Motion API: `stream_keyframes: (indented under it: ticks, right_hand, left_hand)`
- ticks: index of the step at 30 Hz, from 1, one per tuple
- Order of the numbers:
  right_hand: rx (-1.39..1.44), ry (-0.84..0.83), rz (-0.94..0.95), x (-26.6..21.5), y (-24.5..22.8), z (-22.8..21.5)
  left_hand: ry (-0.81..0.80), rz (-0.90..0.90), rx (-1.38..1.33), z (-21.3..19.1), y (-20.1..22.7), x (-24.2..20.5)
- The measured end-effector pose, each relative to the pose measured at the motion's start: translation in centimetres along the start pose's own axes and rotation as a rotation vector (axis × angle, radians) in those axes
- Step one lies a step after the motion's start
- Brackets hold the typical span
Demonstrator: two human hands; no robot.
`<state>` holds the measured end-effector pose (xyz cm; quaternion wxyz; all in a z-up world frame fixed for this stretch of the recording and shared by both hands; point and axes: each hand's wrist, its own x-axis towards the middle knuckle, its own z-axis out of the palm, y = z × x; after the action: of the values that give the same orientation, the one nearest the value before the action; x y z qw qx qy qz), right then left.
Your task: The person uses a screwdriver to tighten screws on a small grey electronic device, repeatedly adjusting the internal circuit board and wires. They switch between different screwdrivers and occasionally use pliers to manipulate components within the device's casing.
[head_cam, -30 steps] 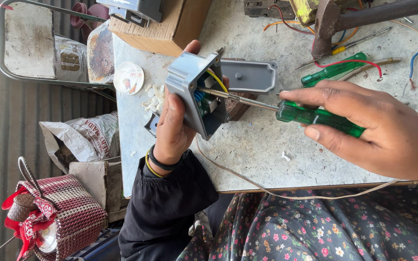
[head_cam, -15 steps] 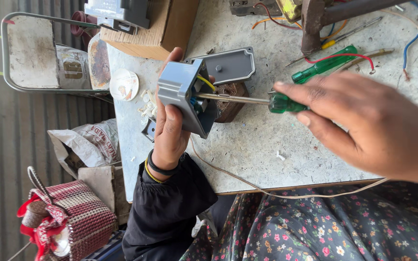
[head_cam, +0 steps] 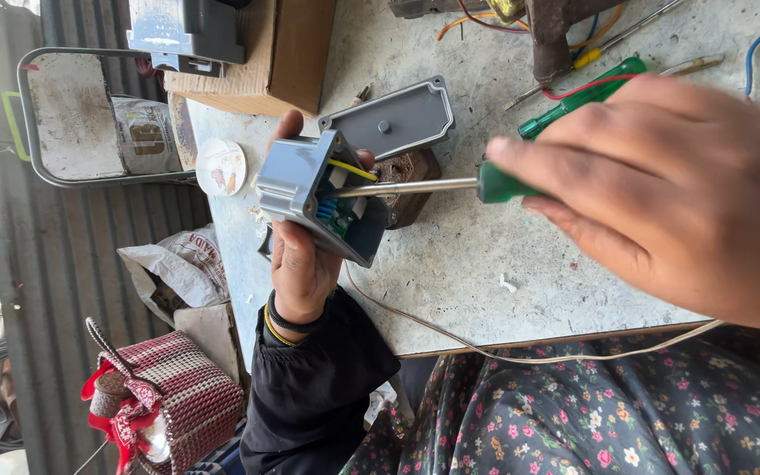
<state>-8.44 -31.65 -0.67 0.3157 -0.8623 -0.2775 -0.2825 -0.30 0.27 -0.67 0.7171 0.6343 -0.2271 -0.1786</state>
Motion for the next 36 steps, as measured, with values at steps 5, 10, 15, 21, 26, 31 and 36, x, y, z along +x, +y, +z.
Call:
stream_keyframes:
  ticks: [5,10,15,21,26,31,36]
  right_hand:
    - [-0.057,-0.008,-0.094,0.0,0.4,-1.2]
    - [-0.171,-0.033,0.048,-1.0,0.0,0.8]
    - [-0.077,-0.002,-0.079,-0.9,1.3,0.1]
    - [-0.140,-0.051,-0.050,-0.8,1.1,0.2]
    - [-0.267,-0.050,-0.112,-0.7,1.8,0.2]
    - [-0.148,-0.022,-0.105,-0.9,1.5,-0.1]
    - [-0.212,-0.054,-0.015,-1.0,1.0,0.9]
  left_hand:
    - [-0.026,0.017,0.037,0.2,-0.2,-0.1]
    - [-0.005,0.011,0.040,0.2,-0.3,-0.1]
    - [-0.002,0.034,0.038,0.1,-0.4,-0.1]
    - [-0.047,0.026,0.072,0.0,-0.5,0.0]
    - [-0.044,0.003,0.056,0.0,-0.4,0.1]
    - [-0.060,0.005,0.121,0.1,-0.1,-0.3]
    - [-0.071,-0.011,0.096,0.1,0.0,-0.1]
